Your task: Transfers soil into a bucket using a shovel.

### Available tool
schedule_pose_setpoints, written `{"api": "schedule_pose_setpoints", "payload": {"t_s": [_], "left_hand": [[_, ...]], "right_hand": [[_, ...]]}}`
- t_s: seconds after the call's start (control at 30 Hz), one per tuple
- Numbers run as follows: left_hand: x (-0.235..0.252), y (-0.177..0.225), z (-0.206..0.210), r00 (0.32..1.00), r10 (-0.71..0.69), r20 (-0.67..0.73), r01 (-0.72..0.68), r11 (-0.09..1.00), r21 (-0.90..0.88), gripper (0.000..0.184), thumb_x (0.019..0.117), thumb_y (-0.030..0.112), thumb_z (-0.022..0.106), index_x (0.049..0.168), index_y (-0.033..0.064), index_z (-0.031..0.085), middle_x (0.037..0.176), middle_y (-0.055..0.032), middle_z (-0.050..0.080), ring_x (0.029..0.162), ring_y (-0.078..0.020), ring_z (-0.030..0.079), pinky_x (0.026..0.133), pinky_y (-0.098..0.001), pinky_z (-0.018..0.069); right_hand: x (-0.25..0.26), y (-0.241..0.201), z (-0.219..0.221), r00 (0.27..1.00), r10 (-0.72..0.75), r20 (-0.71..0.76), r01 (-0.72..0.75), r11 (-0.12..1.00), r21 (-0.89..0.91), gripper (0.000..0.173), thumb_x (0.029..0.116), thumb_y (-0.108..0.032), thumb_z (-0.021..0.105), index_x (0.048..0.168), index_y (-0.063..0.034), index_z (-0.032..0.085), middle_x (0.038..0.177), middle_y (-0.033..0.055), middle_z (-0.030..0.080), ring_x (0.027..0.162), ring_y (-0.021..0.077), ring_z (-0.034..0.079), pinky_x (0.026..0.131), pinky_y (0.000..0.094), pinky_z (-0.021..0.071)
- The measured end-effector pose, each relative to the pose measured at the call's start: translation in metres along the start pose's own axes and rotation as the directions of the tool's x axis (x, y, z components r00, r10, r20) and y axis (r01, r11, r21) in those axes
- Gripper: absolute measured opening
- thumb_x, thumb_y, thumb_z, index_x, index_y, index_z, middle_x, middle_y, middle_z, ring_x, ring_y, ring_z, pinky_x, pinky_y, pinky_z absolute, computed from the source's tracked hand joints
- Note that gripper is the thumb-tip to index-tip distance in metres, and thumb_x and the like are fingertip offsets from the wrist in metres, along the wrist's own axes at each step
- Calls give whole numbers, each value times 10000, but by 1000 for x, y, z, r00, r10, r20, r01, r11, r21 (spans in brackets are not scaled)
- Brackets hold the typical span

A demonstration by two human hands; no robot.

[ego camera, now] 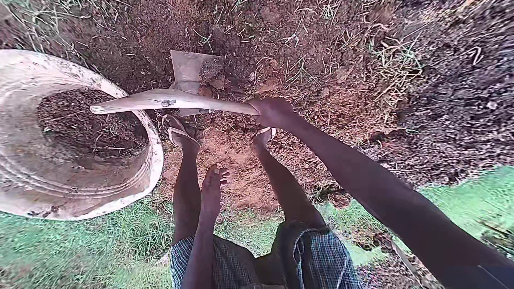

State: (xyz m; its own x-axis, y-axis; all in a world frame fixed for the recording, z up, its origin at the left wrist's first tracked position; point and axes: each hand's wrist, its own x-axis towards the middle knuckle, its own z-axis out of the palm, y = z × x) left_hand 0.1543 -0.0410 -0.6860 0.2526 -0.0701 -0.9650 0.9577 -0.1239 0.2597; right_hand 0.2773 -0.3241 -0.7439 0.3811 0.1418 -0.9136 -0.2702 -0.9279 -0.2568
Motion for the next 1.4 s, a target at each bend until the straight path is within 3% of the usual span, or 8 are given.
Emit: {"api": "schedule_pose_setpoints", "payload": {"t_s": [0.2,0.37,0.6,0.93,1.03,1.17,1.27,1.4], "left_hand": [[0,5,-7,1000,1,17,-1,1000,-10,376,1105,184,318,1369,-47,454,1051,-86,709,918,-151,705,784,-305,584],[0,5,-10,999,0,44,1,1000,-21,406,1112,222,294,1387,-39,437,1073,-95,708,935,-164,709,783,-311,588],[-2,12,-13,998,-17,61,20,999,-48,407,1117,214,307,1399,-52,430,1080,-108,706,919,-159,705,774,-306,581],[-13,41,-39,993,102,66,-81,959,-270,503,1088,268,304,1503,-12,253,1272,-131,628,1086,-232,676,861,-403,586],[-16,52,-66,974,223,-24,-211,872,-441,626,1090,415,328,1554,39,143,1399,-139,567,1219,-258,624,960,-461,560],[-33,77,-128,909,325,-261,-412,602,-684,720,944,598,599,1438,135,353,1294,-74,622,1183,-234,627,990,-511,532],[-62,84,-183,857,406,-318,-497,482,-722,823,806,716,675,1421,217,450,1316,-55,645,1197,-266,635,938,-545,551],[-111,91,-257,759,474,-446,-640,421,-642,831,762,708,722,1370,182,511,1272,-72,674,1192,-271,644,977,-537,539]], "right_hand": [[-43,0,6,1000,16,26,-15,999,-48,319,958,-237,659,1265,-171,608,903,166,697,839,405,687,679,608,495],[-90,16,14,993,116,19,-116,993,-22,301,960,-261,679,1238,-156,631,894,155,702,828,391,693,668,593,513],[-149,12,10,952,291,93,-293,956,10,358,1004,-283,626,1338,-155,613,975,207,711,924,439,691,757,632,509],[-210,-62,-16,929,323,180,-314,946,-73,408,1012,-283,582,1395,-145,567,1052,226,713,956,464,694,782,649,512],[-224,-98,-19,966,238,99,-227,968,-110,374,992,-255,600,1347,-136,600,959,209,719,860,446,708,706,621,526],[-232,-158,-25,998,67,-5,-67,981,-183,395,939,-212,662,1324,-134,618,869,195,714,710,435,701,582,591,526],[-228,-199,-20,987,-112,-117,80,964,-252,403,886,-198,686,1285,-148,670,785,149,702,614,378,686,498,525,526],[-209,-273,-40,974,-202,98,220,944,-245,309,947,-144,637,1255,-118,628,877,167,697,747,389,700,626,520,538]]}}
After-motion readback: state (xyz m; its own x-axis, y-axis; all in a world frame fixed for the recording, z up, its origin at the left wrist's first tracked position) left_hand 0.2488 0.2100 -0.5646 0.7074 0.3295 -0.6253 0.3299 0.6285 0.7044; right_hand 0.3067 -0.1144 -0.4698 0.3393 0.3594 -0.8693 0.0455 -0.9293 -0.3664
